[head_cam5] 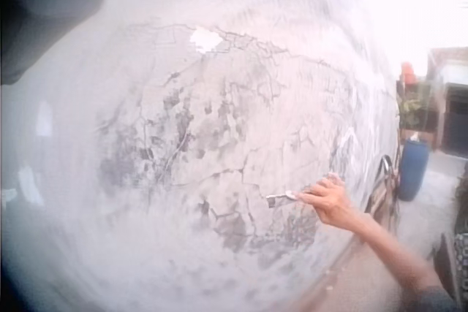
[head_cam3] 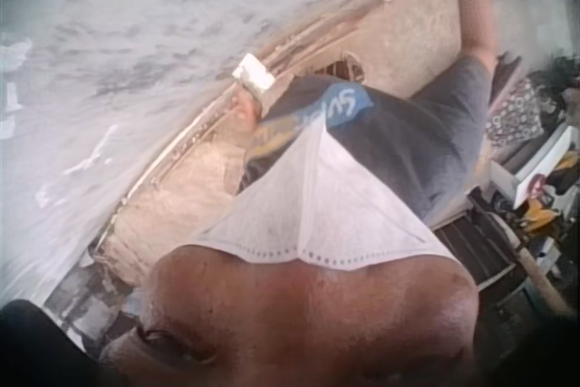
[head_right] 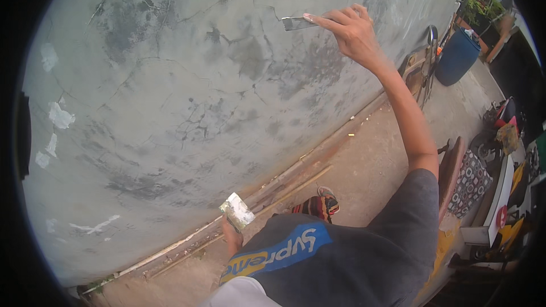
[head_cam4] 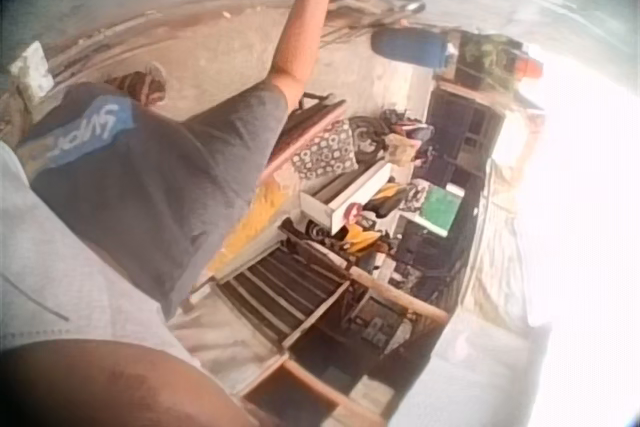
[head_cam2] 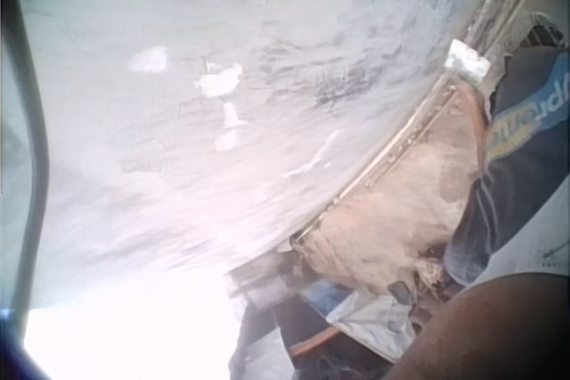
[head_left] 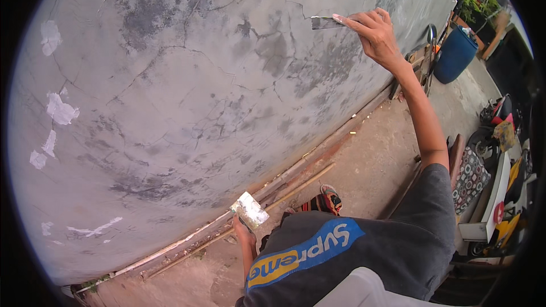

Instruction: The person applies white wall compound to a cracked concrete wall using a putty knife and a small container. They repeatedly scoop compound and spread it over cracks and patches across the wall surface.

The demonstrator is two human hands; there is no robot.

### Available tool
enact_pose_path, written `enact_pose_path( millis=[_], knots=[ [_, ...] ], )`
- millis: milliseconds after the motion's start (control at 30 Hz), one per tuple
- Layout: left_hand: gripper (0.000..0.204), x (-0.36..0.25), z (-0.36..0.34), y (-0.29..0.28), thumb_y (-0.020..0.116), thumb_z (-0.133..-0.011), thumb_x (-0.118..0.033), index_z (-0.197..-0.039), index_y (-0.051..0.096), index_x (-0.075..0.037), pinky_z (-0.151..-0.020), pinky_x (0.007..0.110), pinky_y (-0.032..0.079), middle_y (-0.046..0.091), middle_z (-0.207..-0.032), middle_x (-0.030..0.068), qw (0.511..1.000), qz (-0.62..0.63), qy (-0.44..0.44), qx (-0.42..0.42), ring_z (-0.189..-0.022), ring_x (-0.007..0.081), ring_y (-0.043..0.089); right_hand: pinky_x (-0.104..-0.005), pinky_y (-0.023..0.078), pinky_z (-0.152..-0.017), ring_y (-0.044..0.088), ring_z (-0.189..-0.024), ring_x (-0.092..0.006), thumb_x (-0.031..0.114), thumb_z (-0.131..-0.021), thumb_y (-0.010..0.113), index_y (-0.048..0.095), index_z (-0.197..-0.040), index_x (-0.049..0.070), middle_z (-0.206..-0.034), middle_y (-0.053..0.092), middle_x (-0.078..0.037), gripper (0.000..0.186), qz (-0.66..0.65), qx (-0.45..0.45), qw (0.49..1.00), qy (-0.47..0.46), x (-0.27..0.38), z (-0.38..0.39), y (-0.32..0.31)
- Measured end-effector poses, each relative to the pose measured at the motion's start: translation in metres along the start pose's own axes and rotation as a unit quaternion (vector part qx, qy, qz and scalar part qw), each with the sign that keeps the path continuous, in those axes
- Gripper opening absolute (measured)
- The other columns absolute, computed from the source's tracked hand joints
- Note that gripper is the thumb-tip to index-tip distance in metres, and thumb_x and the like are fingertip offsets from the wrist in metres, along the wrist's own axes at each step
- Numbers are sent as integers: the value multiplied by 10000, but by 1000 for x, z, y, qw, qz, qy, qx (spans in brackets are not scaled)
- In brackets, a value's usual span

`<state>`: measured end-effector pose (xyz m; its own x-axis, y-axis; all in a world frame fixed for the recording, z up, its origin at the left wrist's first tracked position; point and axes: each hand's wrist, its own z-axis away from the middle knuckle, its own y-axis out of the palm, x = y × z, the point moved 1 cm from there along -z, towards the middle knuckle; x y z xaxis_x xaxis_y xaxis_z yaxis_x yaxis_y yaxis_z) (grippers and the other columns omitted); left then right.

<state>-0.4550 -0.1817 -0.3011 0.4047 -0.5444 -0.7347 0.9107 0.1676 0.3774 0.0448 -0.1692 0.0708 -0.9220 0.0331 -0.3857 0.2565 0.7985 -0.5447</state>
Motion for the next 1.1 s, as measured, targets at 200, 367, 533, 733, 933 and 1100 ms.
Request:
enact_pose_path(
  millis=[200,367,533,733,933,1100],
  knots=[
    [431,18,-8,41,370,-975,-337,-1198,528,-5,-910,356,468,610,-1144,100,1000,29,9,8,-1035,224,604,-322,418,-790,493,-781,-195,-60,-759,587,562,-1300,305,-827,524,-22,653,5,64,985,-157,-23,-31,11],
    [439,37,11,87,363,-978,-340,-1209,518,-1,-875,356,491,615,-1124,113,998,59,27,-6,-998,225,619,-321,412,-720,489,-790,-189,-17,-761,641,562,-1307,270,-865,515,-27,621,-34,28,981,-190,-49,-45,25],
    [447,71,33,123,346,-983,-334,-1239,498,-1,-885,381,491,608,-1133,125,993,116,-3,-22,-1003,242,613,-315,425,-640,478,-712,-180,-65,-745,598,530,-1314,368,-769,464,-6,717,-73,10,976,-205,-61,-52,46],
    [443,119,54,161,356,-992,-324,-1236,490,20,-879,374,505,610,-1147,129,986,148,28,-65,-1007,243,627,-298,439,-510,498,-644,-169,-81,-722,594,525,-1318,357,-775,482,-14,742,-32,-8,980,-196,-68,-50,48],
    [466,147,67,187,403,-979,-354,-1253,485,15,-883,361,492,600,-1160,118,988,134,5,-83,-1036,224,608,-290,466,-456,557,-594,-171,-64,-685,610,603,-1244,157,-772,527,-48,601,38,35,977,-207,-68,-41,-2],
    [471,144,61,207,379,-975,-351,-1243,483,23,-904,382,468,593,-1140,147,986,140,-2,-90,-1025,249,595,-275,472,-443,578,-574,-178,-59,-675,619,605,-1229,112,-784,529,-82,581,25,49,970,-237,-32,-36,-13]
  ],
)
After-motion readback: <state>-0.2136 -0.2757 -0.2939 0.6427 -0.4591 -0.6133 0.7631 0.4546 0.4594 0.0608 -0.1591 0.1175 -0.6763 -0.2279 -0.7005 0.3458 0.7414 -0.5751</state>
